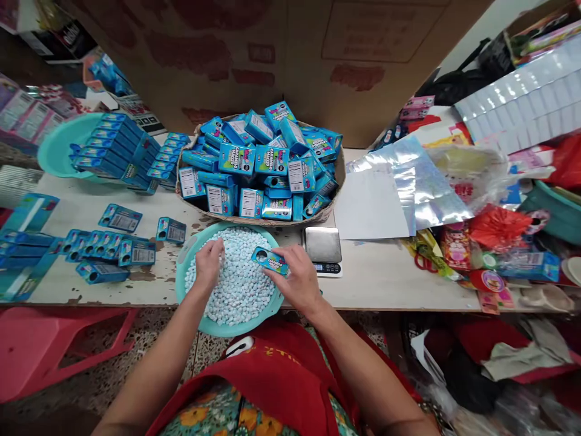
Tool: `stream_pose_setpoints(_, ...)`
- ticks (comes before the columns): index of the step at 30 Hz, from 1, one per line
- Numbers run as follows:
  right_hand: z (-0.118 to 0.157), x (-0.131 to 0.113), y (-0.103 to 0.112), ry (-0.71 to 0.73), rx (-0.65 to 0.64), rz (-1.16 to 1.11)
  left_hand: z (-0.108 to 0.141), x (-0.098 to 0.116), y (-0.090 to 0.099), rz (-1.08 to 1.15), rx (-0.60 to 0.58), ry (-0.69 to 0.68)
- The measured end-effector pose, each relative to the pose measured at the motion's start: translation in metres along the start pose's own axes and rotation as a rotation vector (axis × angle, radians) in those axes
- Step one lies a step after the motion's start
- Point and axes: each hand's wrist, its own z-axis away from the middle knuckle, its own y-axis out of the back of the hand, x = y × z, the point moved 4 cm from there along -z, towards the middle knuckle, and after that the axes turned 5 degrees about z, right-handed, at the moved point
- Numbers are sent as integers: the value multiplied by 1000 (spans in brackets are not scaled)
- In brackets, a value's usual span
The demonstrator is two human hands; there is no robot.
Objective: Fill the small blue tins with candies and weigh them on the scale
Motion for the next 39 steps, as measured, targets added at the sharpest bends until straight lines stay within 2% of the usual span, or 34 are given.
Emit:
stream_pose_setpoints(2, -2, -11, -6, 57, -40, 32, 10, 22, 3, 435, 9, 111)
stream_pose_setpoints(4, -4, -24, -13, 116, -84, 76, 23, 50, 0, 706, -31, 132)
stream_pose_setpoints(6, -7, -35, -22, 158, -129, 111, 35, 75, -5, 817, -43, 82)
stream_pose_setpoints(8, -9, -44, -29, 178, -164, 128, 44, 90, -11, 819, -12, 16)
stream_pose_setpoints(11, -12, -50, -35, 180, -179, 140, 48, 94, -16, 751, 82, -47)
stream_pose_setpoints(14, -14, -48, -35, 167, -182, 132, 45, 91, -18, 740, 121, -42)
stream_pose_setpoints(24, -19, -27, -19, 96, -133, 20, 35, 100, -33, 913, -59, 71)
stream_pose_setpoints(26, -17, -17, -5, 58, -101, -65, 28, 89, -27, 817, -40, 55)
stream_pose_setpoints(27, -15, -8, 5, 25, -69, -107, 23, 79, -21, 694, -9, 26)
stream_pose_setpoints(29, -9, 15, 27, -67, 24, -143, 14, 53, -11, 295, 30, -81)
stream_pose_setpoints(31, -1, 47, 48, -161, 134, -91, 7, 26, -10, -164, -45, -231)
stream_pose_setpoints(33, 6, 86, 60, -228, 219, 11, 6, 1, -14, -441, -115, -360)
stream_pose_setpoints(36, 10, 143, 58, -296, 250, 124, 9, -14, -18, -596, -35, -474)
stream_pose_setpoints(39, 10, 180, 48, -334, 230, 122, 12, -6, -20, -622, 39, -555)
